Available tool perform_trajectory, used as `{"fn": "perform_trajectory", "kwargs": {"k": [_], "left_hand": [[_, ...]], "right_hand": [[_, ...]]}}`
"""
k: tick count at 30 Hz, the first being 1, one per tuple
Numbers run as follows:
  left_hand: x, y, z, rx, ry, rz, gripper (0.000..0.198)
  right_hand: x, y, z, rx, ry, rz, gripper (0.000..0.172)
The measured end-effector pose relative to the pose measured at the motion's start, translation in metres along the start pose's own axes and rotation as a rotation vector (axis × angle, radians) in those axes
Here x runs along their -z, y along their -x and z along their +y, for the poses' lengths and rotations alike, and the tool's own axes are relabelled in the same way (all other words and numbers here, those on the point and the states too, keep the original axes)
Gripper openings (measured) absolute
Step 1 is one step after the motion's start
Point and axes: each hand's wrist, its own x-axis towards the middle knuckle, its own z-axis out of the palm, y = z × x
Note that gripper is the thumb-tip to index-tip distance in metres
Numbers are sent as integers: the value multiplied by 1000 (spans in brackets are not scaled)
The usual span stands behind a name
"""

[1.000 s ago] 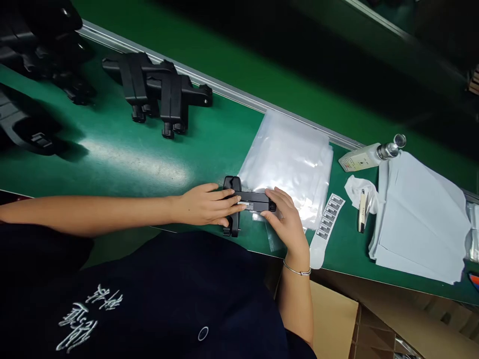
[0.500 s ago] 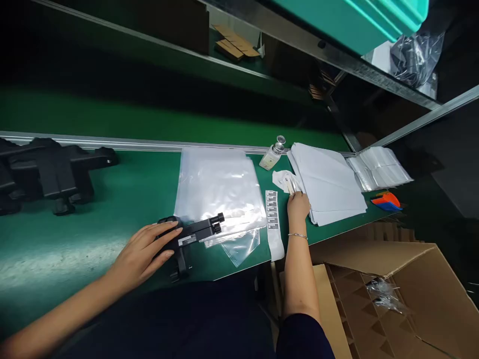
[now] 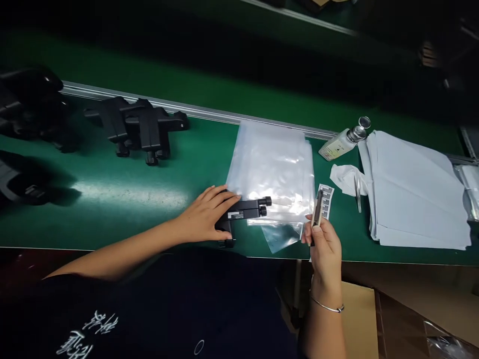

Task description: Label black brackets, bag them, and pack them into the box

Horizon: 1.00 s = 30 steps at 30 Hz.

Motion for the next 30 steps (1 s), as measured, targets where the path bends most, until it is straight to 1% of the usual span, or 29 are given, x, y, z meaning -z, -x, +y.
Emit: {"fn": "perform_trajectory", "kwargs": {"k": [3, 4, 5, 7, 9, 11, 14, 16, 17, 19, 20, 22, 25, 27, 30], "left_hand": [[-1, 4, -1, 15, 48, 10, 67], [-2, 8, -4, 5, 71, 18, 59], [-3, 15, -8, -10, 93, 29, 53], [-6, 31, -20, -37, 118, 67, 44], [-6, 48, -34, -49, 121, 111, 41], [-1, 61, -49, -43, 119, 141, 40], [11, 66, -69, -24, 118, 159, 37], [19, 64, -75, -1, 101, 178, 34], [22, 63, -75, 21, 87, 201, 33], [24, 62, -68, 73, 64, 270, 31], [24, 63, -62, 92, 59, 306, 31], [20, 66, -50, 103, 59, 357, 30], [14, 69, -38, 104, 74, 380, 27], [11, 69, -35, 128, 85, 379, 27], [10, 67, -37, 147, 103, 370, 26]], "right_hand": [[-38, 8, 0, -10, -79, -93, 23], [-47, 9, 0, -16, -94, -113, 24], [-54, 10, 0, -21, -99, -129, 28], [-65, 13, -3, -14, -85, -170, 39], [-71, 15, -5, 21, -87, -255, 35], [-75, 18, -7, 63, -111, -341, 34], [-84, 20, -7, 100, -81, -426, 35], [-95, 21, -9, 169, -54, -463, 27], [-102, 22, -10, 209, -45, -463, 23], [-115, 24, -15, 255, 12, -406, 27], [-120, 26, -18, 254, 64, -364, 27], [-129, 29, -24, 222, 195, -304, 24], [-136, 34, -32, 199, 368, -284, 19], [-140, 36, -36, 179, 452, -288, 17], [-145, 33, -37, 141, 510, -327, 15]]}}
